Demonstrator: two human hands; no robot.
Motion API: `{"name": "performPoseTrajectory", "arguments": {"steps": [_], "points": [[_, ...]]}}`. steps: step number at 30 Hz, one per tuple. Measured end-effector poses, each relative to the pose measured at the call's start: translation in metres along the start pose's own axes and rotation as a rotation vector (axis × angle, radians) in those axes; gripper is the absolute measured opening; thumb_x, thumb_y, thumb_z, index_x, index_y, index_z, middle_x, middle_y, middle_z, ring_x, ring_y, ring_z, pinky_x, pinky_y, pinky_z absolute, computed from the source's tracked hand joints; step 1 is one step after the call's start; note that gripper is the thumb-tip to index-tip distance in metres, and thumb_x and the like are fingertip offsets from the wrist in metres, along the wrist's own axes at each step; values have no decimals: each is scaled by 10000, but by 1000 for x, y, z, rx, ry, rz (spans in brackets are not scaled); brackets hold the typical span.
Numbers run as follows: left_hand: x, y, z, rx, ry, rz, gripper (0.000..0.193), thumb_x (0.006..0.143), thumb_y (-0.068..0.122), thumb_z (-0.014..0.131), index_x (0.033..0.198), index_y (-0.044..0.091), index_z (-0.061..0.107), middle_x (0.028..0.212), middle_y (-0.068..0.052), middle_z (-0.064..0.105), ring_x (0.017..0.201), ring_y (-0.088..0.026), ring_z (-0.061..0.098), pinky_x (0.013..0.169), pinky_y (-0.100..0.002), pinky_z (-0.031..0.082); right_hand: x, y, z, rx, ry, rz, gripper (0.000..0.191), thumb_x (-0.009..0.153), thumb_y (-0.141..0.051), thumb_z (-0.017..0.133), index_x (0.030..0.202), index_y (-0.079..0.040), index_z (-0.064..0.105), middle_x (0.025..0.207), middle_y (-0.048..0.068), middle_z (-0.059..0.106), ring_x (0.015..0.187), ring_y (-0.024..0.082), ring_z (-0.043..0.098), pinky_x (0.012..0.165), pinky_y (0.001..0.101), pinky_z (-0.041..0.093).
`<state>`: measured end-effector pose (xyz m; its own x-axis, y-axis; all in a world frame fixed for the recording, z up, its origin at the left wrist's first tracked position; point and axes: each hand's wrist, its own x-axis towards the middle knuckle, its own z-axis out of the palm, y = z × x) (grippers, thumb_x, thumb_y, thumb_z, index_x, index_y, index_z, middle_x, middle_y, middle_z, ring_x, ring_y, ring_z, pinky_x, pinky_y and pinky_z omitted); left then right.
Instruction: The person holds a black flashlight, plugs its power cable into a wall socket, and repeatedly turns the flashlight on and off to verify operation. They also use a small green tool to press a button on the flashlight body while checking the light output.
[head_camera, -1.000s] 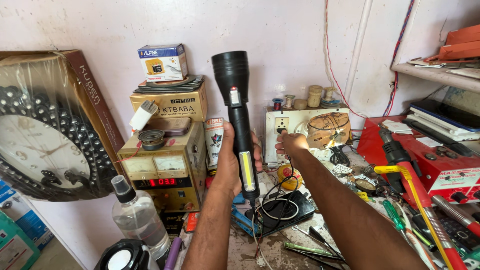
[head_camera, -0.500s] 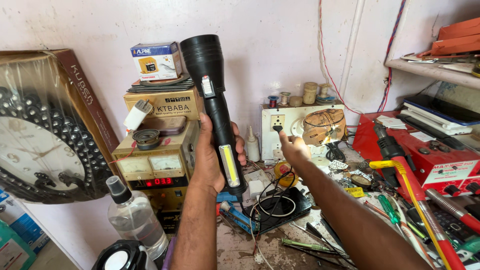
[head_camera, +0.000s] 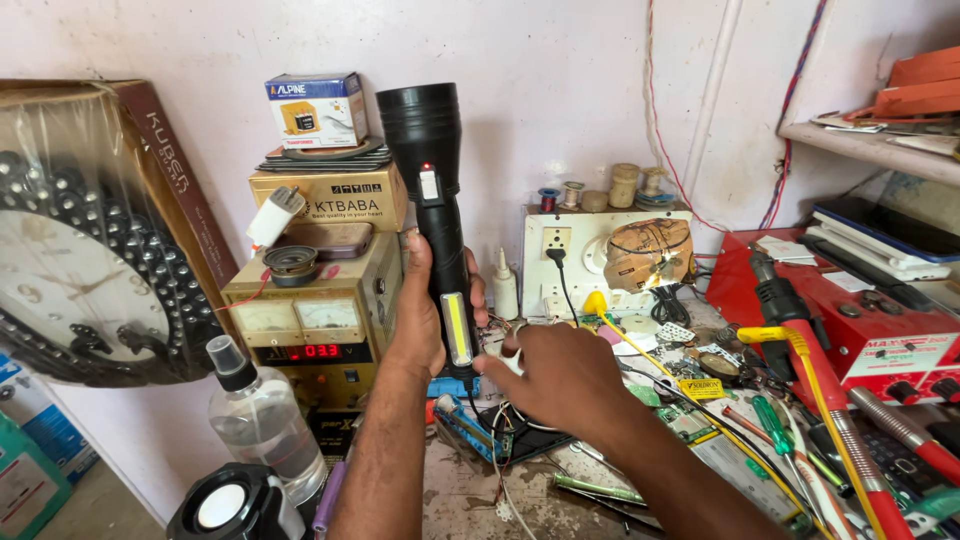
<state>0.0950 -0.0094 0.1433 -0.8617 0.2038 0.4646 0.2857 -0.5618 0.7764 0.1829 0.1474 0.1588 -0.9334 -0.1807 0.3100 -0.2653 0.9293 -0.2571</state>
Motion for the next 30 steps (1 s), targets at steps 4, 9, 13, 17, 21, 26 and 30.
{"name": "performPoseTrajectory", "arguments": {"steps": [4, 9, 13, 17, 21, 26, 30], "points": [[5, -3, 5, -56, -27, 2, 760, 884, 824, 416, 942, 85, 584, 649, -65, 586, 534, -166, 589, 506, -302, 522, -29, -8, -24, -46, -149, -163, 482, 884, -607, 588, 953, -167, 774, 694, 104, 709, 727, 332, 715, 666, 504, 532], [4, 1, 13, -93, -48, 45, 765, 925, 807, 399, 961, 67, 589, 651, -78, 572, 533, -178, 577, 519, -308, 522, -45, -1, -34, 29, -282, -400, 507, 886, -584, 601, 816, -99, 730, 659, 99, 679, 706, 345, 686, 631, 503, 504], [0, 7, 18, -55, -58, 120, 778, 925, 810, 381, 970, 62, 591, 650, -82, 568, 544, -179, 580, 529, -312, 533, -38, 9, -37, 53, -380, -411, 508, 895, -575, 598, 801, -87, 708, 650, 106, 664, 694, 342, 684, 626, 505, 496], [2, 8, 20, 79, -20, 136, 782, 889, 826, 420, 976, 69, 595, 670, -76, 598, 560, -165, 609, 534, -291, 532, -31, 16, -36, 45, -370, -384, 499, 900, -567, 593, 802, -97, 729, 675, 118, 668, 721, 345, 687, 657, 503, 504], [6, 6, 21, 187, 57, 144, 787, 864, 835, 439, 954, 70, 602, 652, -68, 610, 541, -147, 623, 515, -283, 547, -29, 14, -29, 34, -393, -404, 475, 904, -555, 600, 859, -105, 745, 725, 155, 680, 794, 360, 680, 723, 518, 493], [8, 5, 18, 208, 65, 121, 795, 858, 839, 435, 951, 68, 607, 654, -62, 617, 548, -139, 632, 524, -278, 555, -33, 3, -18, 27, -473, -462, 462, 908, -534, 607, 903, -92, 744, 761, 171, 698, 824, 381, 687, 756, 528, 499], [8, 5, 17, 198, 64, 122, 792, 851, 841, 441, 949, 72, 604, 656, -59, 617, 544, -140, 628, 522, -280, 553, -39, -3, -14, 5, -527, -471, 459, 924, -519, 601, 903, -86, 752, 755, 183, 697, 806, 399, 694, 739, 537, 512]]}}
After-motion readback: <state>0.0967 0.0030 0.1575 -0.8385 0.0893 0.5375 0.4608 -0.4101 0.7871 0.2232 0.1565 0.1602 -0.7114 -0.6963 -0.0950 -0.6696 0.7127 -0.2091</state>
